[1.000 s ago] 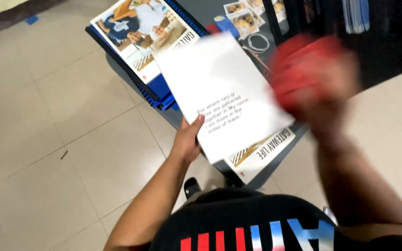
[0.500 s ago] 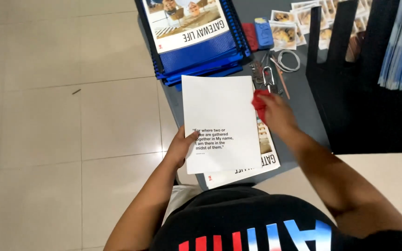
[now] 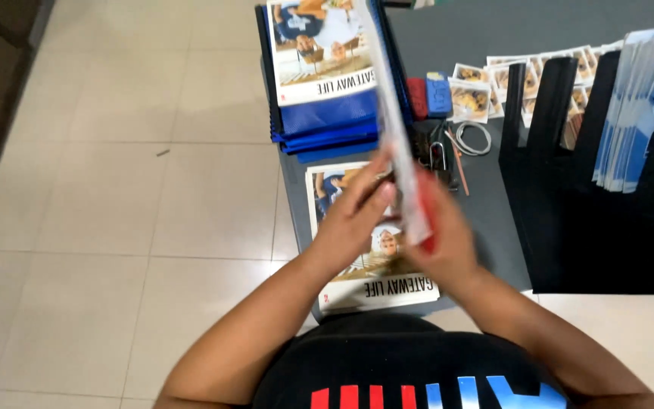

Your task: Wiping dust off a stack of spiral-bound notebooks and several magazines using a red cloth.

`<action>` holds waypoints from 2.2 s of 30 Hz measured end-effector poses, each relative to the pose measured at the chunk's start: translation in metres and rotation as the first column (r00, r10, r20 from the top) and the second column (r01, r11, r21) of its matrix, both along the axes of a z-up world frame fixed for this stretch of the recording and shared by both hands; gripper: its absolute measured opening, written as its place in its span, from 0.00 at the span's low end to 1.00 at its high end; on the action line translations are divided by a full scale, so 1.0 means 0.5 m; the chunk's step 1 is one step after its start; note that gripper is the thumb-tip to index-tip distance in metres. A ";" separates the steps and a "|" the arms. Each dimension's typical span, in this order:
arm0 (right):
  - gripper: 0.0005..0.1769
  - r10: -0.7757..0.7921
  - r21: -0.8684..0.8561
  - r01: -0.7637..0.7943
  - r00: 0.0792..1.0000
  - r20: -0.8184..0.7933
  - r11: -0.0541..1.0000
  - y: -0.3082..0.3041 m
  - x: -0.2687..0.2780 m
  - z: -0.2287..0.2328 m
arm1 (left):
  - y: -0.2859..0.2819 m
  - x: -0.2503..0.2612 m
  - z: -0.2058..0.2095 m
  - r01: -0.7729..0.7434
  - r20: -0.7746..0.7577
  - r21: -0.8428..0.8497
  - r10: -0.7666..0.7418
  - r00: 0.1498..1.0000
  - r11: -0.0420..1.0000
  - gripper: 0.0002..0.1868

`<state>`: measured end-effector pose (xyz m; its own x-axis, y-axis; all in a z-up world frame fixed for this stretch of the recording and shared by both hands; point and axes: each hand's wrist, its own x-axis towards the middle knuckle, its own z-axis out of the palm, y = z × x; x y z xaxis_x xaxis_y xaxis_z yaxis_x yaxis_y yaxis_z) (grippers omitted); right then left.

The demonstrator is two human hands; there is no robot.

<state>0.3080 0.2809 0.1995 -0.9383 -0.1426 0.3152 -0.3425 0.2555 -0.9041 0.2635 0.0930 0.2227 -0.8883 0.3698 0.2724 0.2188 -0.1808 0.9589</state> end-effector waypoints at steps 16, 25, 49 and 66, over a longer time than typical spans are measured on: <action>0.40 -0.114 -0.806 0.237 0.971 0.209 0.542 -0.037 -0.159 -0.024 | -0.084 -0.034 -0.189 -0.335 0.822 0.377 -0.146 0.550 0.863 0.28; 0.31 -0.238 -0.501 0.483 0.847 0.476 0.718 -0.029 -0.539 -0.112 | -0.188 -0.484 -0.261 -0.372 0.117 -0.097 0.382 0.917 0.923 0.32; 0.32 -0.416 0.139 0.399 0.899 0.136 0.906 -0.059 -0.284 -0.200 | -0.176 -0.259 -0.270 -0.269 -0.105 -0.700 0.277 0.955 0.662 0.24; 0.26 -0.012 0.798 0.036 0.999 -0.036 0.602 0.046 -0.148 -0.248 | -0.101 0.017 -0.298 -0.033 0.005 -0.897 0.084 0.996 0.441 0.39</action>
